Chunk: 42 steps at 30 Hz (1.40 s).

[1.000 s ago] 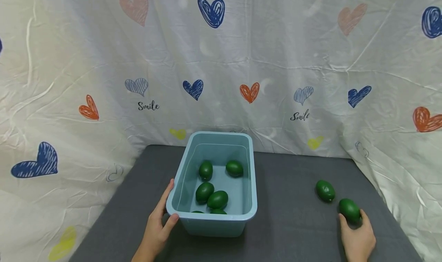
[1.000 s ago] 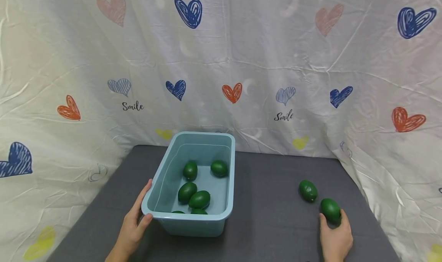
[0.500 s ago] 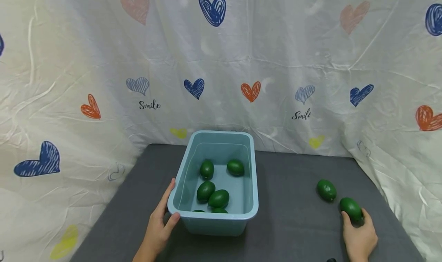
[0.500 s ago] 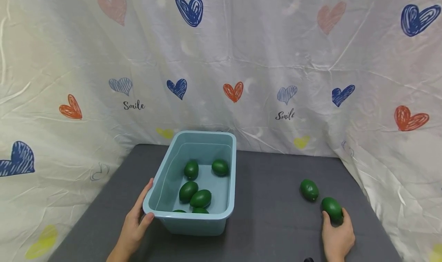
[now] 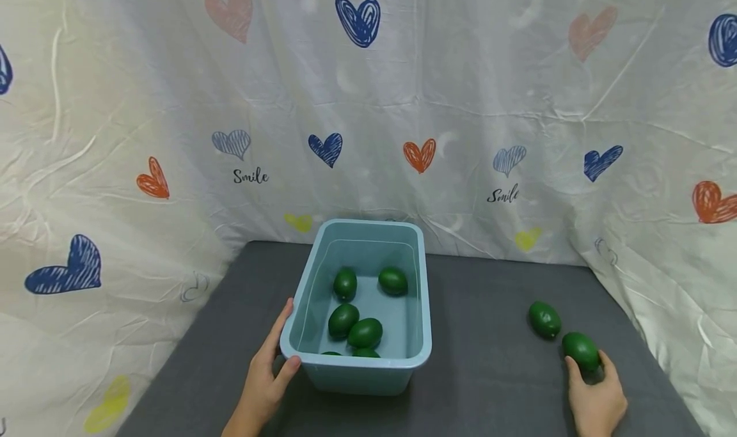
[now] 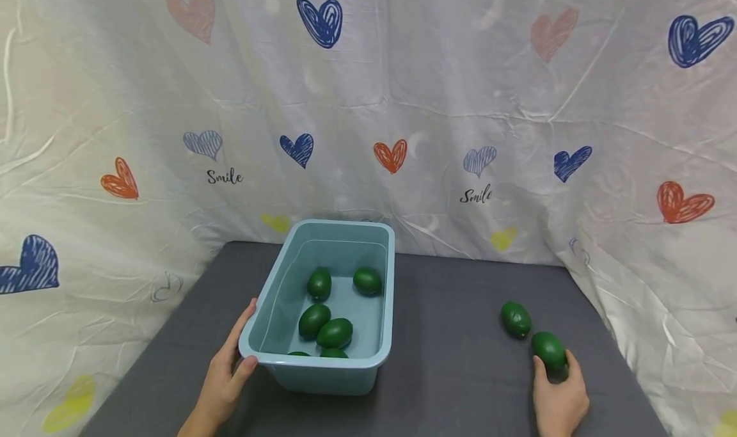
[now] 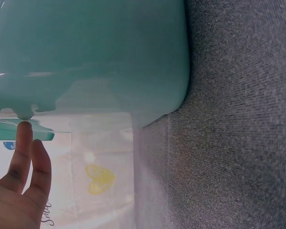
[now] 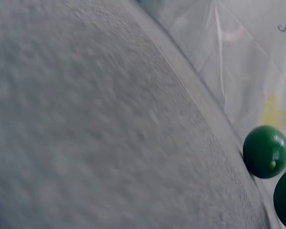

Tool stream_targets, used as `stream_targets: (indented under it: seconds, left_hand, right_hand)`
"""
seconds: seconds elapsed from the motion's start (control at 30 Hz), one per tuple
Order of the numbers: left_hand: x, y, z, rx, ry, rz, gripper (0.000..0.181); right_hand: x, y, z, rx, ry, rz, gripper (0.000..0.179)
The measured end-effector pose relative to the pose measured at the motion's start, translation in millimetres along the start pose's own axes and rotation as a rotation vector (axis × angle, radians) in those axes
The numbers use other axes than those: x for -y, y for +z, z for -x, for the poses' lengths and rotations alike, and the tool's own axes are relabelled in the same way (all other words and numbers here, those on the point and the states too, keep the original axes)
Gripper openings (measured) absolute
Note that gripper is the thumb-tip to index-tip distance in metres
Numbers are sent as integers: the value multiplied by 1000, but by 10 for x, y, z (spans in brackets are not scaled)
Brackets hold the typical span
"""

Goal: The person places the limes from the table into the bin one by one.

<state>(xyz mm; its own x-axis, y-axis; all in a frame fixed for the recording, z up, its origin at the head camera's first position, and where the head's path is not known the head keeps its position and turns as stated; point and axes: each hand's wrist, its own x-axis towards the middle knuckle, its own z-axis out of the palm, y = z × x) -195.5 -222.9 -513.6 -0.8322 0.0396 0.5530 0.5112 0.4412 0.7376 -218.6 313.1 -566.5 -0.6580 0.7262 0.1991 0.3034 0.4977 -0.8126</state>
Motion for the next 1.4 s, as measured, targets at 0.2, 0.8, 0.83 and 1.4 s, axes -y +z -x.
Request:
stream_targets:
  seconds: [0.2, 0.8, 0.83, 1.4]
  left_hand:
    - [30, -12, 7, 18, 6, -28, 83]
    - [16, -8, 0, 21, -5, -23, 83]
    - [14, -6, 0, 20, -10, -22, 83]
    - [-36, -2, -5, -4, 1, -14, 83]
  right_hand:
    - [106, 20, 83, -23, -59, 10, 63]
    - [401, 117, 527, -66, -356, 26, 65]
    - [416, 127, 554, -66, -372, 18, 65]
    - [795, 252, 956, 17, -456, -116, 65]
